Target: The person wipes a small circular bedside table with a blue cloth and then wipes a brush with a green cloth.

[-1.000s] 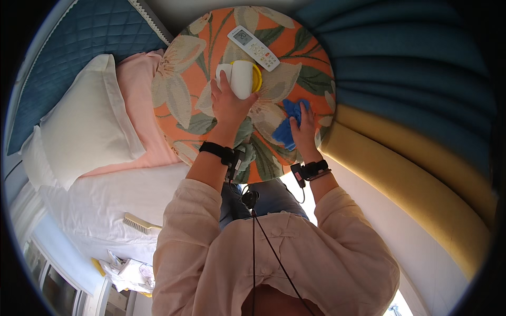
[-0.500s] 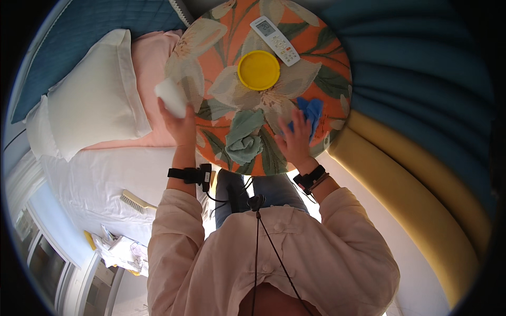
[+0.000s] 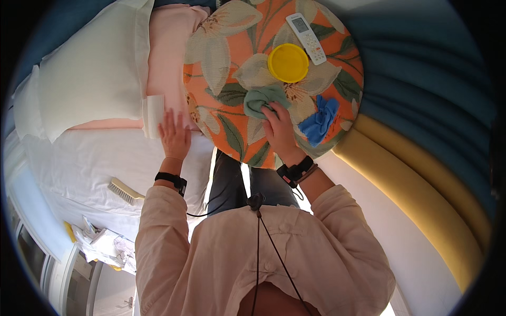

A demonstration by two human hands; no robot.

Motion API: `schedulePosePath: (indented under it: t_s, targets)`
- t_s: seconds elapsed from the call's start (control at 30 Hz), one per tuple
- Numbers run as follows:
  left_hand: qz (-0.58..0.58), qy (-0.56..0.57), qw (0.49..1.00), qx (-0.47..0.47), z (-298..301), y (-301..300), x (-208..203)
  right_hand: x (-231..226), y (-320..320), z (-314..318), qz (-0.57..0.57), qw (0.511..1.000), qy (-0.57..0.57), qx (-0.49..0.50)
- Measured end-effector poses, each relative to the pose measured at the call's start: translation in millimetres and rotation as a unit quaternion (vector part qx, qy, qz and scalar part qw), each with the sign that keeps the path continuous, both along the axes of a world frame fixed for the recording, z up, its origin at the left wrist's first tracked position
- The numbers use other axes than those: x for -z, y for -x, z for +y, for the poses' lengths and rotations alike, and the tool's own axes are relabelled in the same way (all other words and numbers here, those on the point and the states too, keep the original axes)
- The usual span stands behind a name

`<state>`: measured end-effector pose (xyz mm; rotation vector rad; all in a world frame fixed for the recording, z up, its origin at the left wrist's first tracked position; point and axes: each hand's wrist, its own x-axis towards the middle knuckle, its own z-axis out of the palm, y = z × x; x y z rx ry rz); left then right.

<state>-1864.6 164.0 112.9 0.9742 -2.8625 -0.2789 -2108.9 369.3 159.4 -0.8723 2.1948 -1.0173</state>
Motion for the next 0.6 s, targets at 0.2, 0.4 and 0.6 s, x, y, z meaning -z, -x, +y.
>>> schedulePosePath:
  t_s: [0.2, 0.4, 0.6]
  targets:
    - [0.076, -0.052, 0.991, 0.102, -48, 30, 17, 7, -8, -98, 0.31, 0.922, -0.095, -0.211]
    - [0.032, -0.106, 0.984, 0.139, -71, 36, 50, 21, 0, -185, 0.326, 0.937, -0.008, -0.127]
    - [0.064, -0.111, 0.987, 0.098, -72, 28, 60, 17, -66, -48, 0.273, 0.92, -0.121, -0.255]
